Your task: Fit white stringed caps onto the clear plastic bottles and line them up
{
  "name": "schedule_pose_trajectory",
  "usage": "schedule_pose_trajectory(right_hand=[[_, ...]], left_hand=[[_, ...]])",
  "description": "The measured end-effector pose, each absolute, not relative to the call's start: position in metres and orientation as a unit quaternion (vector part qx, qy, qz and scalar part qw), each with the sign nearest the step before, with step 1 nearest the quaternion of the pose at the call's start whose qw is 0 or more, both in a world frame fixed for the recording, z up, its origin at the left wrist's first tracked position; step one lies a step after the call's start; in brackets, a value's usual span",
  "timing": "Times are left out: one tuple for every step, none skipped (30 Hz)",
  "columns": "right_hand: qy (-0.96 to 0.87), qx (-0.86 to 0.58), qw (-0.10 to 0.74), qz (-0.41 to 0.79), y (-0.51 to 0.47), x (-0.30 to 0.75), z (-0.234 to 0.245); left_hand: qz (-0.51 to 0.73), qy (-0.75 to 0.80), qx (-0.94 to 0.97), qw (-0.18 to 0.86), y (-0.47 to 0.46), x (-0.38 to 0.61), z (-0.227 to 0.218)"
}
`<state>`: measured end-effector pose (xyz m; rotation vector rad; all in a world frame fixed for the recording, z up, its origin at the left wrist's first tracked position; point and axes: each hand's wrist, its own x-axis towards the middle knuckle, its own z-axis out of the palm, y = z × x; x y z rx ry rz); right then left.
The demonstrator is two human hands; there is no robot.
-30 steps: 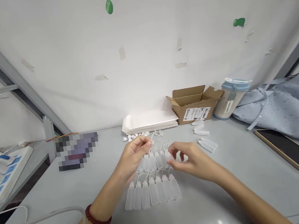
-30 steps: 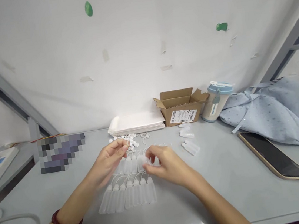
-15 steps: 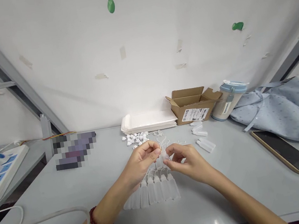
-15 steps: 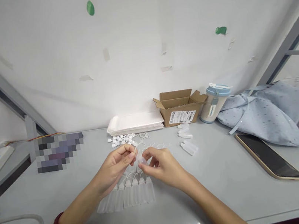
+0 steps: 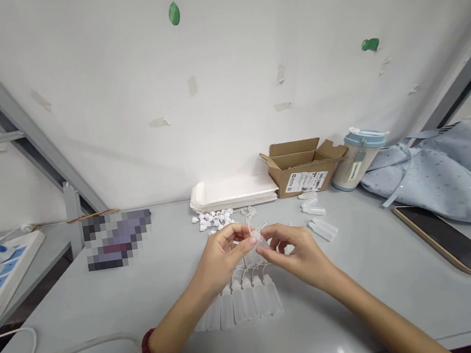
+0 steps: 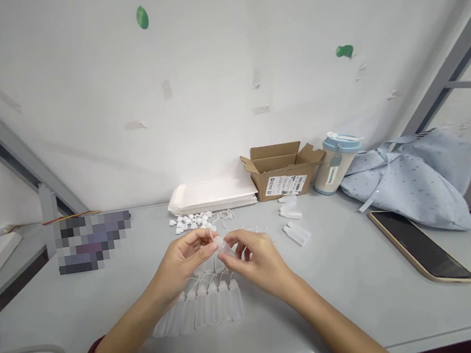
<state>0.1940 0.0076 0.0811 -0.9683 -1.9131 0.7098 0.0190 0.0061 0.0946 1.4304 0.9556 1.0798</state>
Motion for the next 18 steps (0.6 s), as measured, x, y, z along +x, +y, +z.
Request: schedule_pose_trajectory(right_hand=[[-0.766,-0.388,0.429,0.281,0.0078,0.1941,0.0811],[-0.766,-0.390,0.428,0.279,0.0081,0.1941,0.0812],[-0.766,-0.392,0.426,0.279,0.0082,0.1940,0.0814],[-0.766,-0.395,0.425,0.278,0.0083,0.1938,0.0815],[-0.766,-0.397,0.423,0.277,0.0084,0.1936,0.0817],[-0.766,-0.399,0.421,0.277,0.0085,0.1933,0.0818],[-0.766,-0.401,0.419,0.277,0.0086,0.1931,0.0820],[-0.765,-0.404,0.418,0.278,0.0087,0.1929,0.0821],[-0.761,-0.409,0.418,0.282,0.0087,0.1928,0.0821],[-0.755,-0.414,0.419,0.289,0.0087,0.1927,0.0821],[-0.747,-0.420,0.421,0.297,0.0087,0.1926,0.0820],[-0.742,-0.424,0.422,0.303,0.0086,0.1925,0.0818],[-0.740,-0.425,0.422,0.307,0.0085,0.1923,0.0814],[-0.742,-0.422,0.421,0.308,0.0083,0.1921,0.0809],[-0.745,-0.418,0.419,0.306,0.0083,0.1918,0.0802],[-0.748,-0.417,0.419,0.301,0.0082,0.1914,0.0793],[-0.749,-0.418,0.420,0.296,0.0082,0.1910,0.0784],[-0.747,-0.422,0.423,0.291,0.0083,0.1906,0.0775]], left_hand=[[0.450,0.402,0.604,0.521,0.0063,0.0190,0.0950],[0.447,0.403,0.611,0.514,0.0063,0.0189,0.0956],[0.444,0.404,0.617,0.508,0.0062,0.0187,0.0963],[0.441,0.403,0.624,0.504,0.0060,0.0185,0.0969],[0.437,0.402,0.629,0.501,0.0056,0.0182,0.0975],[0.433,0.400,0.634,0.501,0.0053,0.0179,0.0978],[0.427,0.398,0.638,0.502,0.0049,0.0177,0.0979],[0.423,0.397,0.641,0.503,0.0047,0.0175,0.0978],[0.419,0.399,0.641,0.504,0.0045,0.0175,0.0975],[0.416,0.402,0.641,0.504,0.0045,0.0176,0.0970],[0.414,0.406,0.641,0.504,0.0046,0.0177,0.0964],[0.413,0.408,0.641,0.502,0.0048,0.0179,0.0959],[0.414,0.410,0.642,0.499,0.0050,0.0181,0.0953],[0.413,0.410,0.645,0.495,0.0052,0.0184,0.0948],[0.410,0.411,0.650,0.490,0.0053,0.0187,0.0943],[0.406,0.416,0.656,0.482,0.0053,0.0191,0.0938],[0.402,0.429,0.660,0.469,0.0051,0.0195,0.0933],[0.398,0.450,0.662,0.448,0.0047,0.0199,0.0927]])
